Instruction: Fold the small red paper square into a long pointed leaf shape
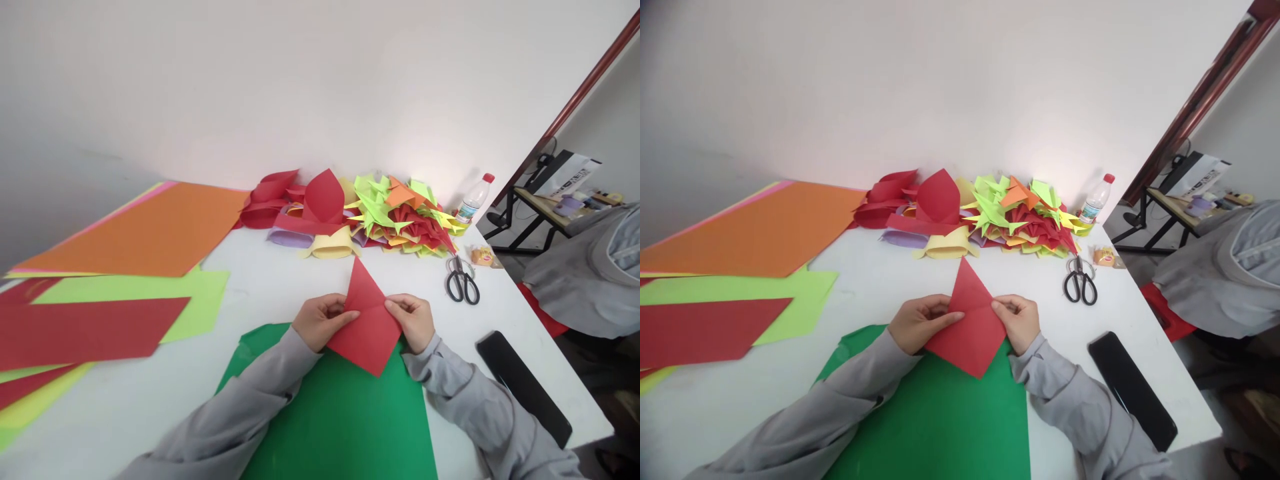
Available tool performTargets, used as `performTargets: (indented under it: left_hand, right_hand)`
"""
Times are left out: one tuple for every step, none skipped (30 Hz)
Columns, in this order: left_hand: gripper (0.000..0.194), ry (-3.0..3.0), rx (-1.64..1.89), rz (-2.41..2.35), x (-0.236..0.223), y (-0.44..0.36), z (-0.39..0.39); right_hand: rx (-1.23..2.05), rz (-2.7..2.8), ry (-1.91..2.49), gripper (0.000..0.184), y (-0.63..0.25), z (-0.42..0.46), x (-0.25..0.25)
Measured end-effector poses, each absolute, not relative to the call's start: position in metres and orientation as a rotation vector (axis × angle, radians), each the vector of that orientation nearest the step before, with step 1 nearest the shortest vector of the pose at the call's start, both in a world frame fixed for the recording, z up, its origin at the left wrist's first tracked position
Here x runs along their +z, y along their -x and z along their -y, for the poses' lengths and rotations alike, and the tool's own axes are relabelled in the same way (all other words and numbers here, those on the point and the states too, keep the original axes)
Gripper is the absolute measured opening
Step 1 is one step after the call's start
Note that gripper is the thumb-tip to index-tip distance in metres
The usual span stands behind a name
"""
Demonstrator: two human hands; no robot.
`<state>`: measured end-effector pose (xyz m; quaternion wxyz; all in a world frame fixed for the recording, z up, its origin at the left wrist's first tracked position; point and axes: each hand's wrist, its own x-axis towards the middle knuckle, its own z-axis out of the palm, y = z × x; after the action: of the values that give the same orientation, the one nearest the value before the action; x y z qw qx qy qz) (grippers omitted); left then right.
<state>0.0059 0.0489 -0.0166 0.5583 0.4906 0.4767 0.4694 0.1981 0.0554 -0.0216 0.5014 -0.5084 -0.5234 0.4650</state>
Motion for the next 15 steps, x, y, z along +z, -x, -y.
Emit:
performTargets:
  left_hand:
    - [0.046, -1.168, 1.125, -1.18, -0.018, -0.005, -0.05]
    - [0.048, -1.176, 1.146, -1.234, -0.019, -0.003, -0.052]
    - [0.049, -1.184, 1.164, -1.277, -0.021, -0.002, -0.054]
    - [0.05, -1.198, 1.171, -1.303, -0.023, 0.0, -0.056]
    - [0.05, -1.224, 1.17, -1.316, -0.026, 0.001, -0.058]
    - [0.049, -1.269, 1.163, -1.327, -0.029, 0.004, -0.059]
    - [0.047, -1.342, 1.158, -1.351, -0.032, 0.006, -0.061]
    - [0.043, -1.447, 1.159, -1.388, -0.034, 0.009, -0.062]
    - [0.038, -1.589, 1.161, -1.436, -0.037, 0.012, -0.063]
    - [0.033, -1.771, 1.178, -1.489, -0.038, 0.014, -0.063]
    - [0.027, -1.973, 1.199, -1.51, -0.04, 0.016, -0.062]
    - [0.022, -2.173, 1.211, -1.476, -0.041, 0.017, -0.061]
    - [0.018, -2.351, 1.215, -1.368, -0.042, 0.018, -0.06]
    - [0.016, -2.468, 1.204, -1.219, -0.043, 0.017, -0.058]
    - [0.019, -2.534, 1.181, -1.045, -0.044, 0.015, -0.056]
  right_hand:
    - [1.056, 1.319, 1.276, 0.025, -0.198, -0.056, -0.023]
    - [0.971, 1.385, 1.321, 0.024, -0.199, -0.055, -0.025]
    - [0.882, 1.456, 1.358, 0.022, -0.199, -0.054, -0.026]
    - [0.799, 1.529, 1.388, 0.021, -0.199, -0.053, -0.027]
    - [0.729, 1.601, 1.411, 0.021, -0.199, -0.052, -0.028]
    - [0.672, 1.671, 1.43, 0.02, -0.199, -0.051, -0.028]
    - [0.616, 1.738, 1.447, 0.02, -0.2, -0.05, -0.028]
    - [0.551, 1.802, 1.466, 0.019, -0.2, -0.05, -0.028]
    - [0.48, 1.864, 1.483, 0.019, -0.201, -0.05, -0.028]
    - [0.413, 1.921, 1.493, 0.018, -0.202, -0.051, -0.028]
    - [0.357, 1.97, 1.492, 0.018, -0.203, -0.052, -0.029]
    - [0.314, 2.013, 1.479, 0.017, -0.204, -0.054, -0.029]
    - [0.282, 2.049, 1.451, 0.016, -0.205, -0.055, -0.03]
    - [0.255, 2.079, 1.41, 0.016, -0.207, -0.057, -0.031]
    - [0.232, 2.11, 1.356, 0.016, -0.208, -0.059, -0.032]
